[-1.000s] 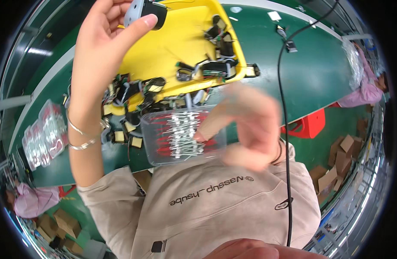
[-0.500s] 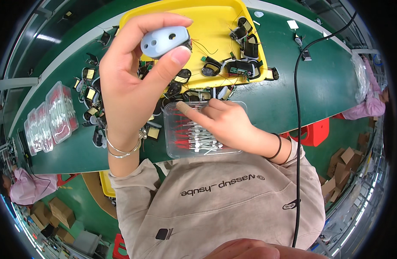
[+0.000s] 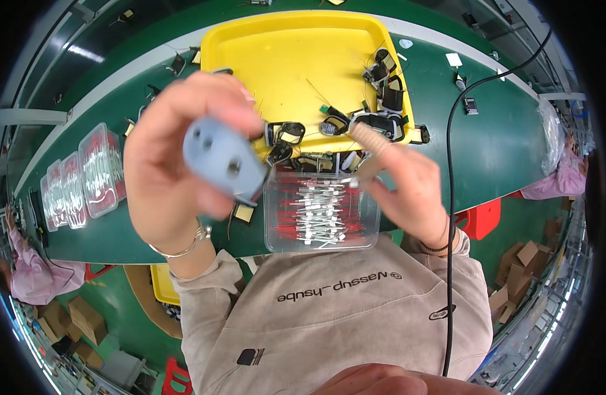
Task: The person assembles components by inserting small metal pins into plastic housings and securing them by hand and with a small metal tool.
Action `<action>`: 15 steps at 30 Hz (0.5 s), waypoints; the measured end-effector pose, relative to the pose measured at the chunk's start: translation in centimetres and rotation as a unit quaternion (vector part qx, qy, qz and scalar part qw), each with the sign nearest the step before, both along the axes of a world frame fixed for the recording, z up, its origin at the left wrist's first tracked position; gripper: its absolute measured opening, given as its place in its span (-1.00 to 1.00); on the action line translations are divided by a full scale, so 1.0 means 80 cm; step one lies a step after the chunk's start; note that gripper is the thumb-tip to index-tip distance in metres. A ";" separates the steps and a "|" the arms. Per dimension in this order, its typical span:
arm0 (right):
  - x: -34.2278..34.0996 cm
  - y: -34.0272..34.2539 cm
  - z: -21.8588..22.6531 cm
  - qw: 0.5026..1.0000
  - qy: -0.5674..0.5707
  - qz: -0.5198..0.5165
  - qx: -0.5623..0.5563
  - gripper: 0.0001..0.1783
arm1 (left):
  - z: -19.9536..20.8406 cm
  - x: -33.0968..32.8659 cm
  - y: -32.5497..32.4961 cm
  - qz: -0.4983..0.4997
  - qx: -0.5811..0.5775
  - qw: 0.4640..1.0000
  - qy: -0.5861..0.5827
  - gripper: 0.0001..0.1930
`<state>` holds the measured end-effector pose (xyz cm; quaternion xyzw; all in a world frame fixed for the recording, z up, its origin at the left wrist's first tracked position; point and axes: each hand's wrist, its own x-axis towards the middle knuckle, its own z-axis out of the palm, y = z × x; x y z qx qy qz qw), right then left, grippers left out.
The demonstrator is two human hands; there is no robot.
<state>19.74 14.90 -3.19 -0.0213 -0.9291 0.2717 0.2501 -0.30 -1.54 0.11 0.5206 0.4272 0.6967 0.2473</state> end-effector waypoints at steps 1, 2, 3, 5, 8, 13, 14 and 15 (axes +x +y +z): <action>-0.007 0.007 0.011 0.998 0.028 -0.018 0.045 -0.25 | -0.003 0.007 0.001 0.025 -0.003 1.000 0.019 -0.83; -0.014 0.011 0.016 0.997 0.041 -0.038 0.062 -0.29 | -0.005 0.005 0.001 0.024 -0.001 0.999 0.023 -0.83; -0.022 0.015 0.019 0.993 0.080 -0.046 0.076 -0.31 | -0.005 0.000 0.004 -0.024 -0.047 0.997 0.055 -0.72; -0.029 0.024 0.026 0.986 0.124 -0.056 0.092 -0.32 | 0.005 -0.003 0.014 -0.080 -0.164 0.974 0.137 -0.61; -0.041 0.032 0.032 0.983 0.118 -0.009 0.139 -0.42 | -0.004 0.010 0.025 -0.061 -0.204 0.954 0.209 -0.55; -0.057 0.039 0.033 0.963 0.196 0.018 0.185 -0.31 | 0.000 0.018 0.033 -0.054 -0.234 0.954 0.180 -0.59; -0.057 0.040 0.034 0.966 0.182 0.029 0.183 -0.28 | -0.001 0.017 0.033 -0.053 -0.235 0.953 0.181 -0.59; -0.057 0.039 0.038 0.966 0.184 0.029 0.182 -0.28 | -0.003 0.015 0.034 -0.049 -0.230 0.957 0.170 -0.59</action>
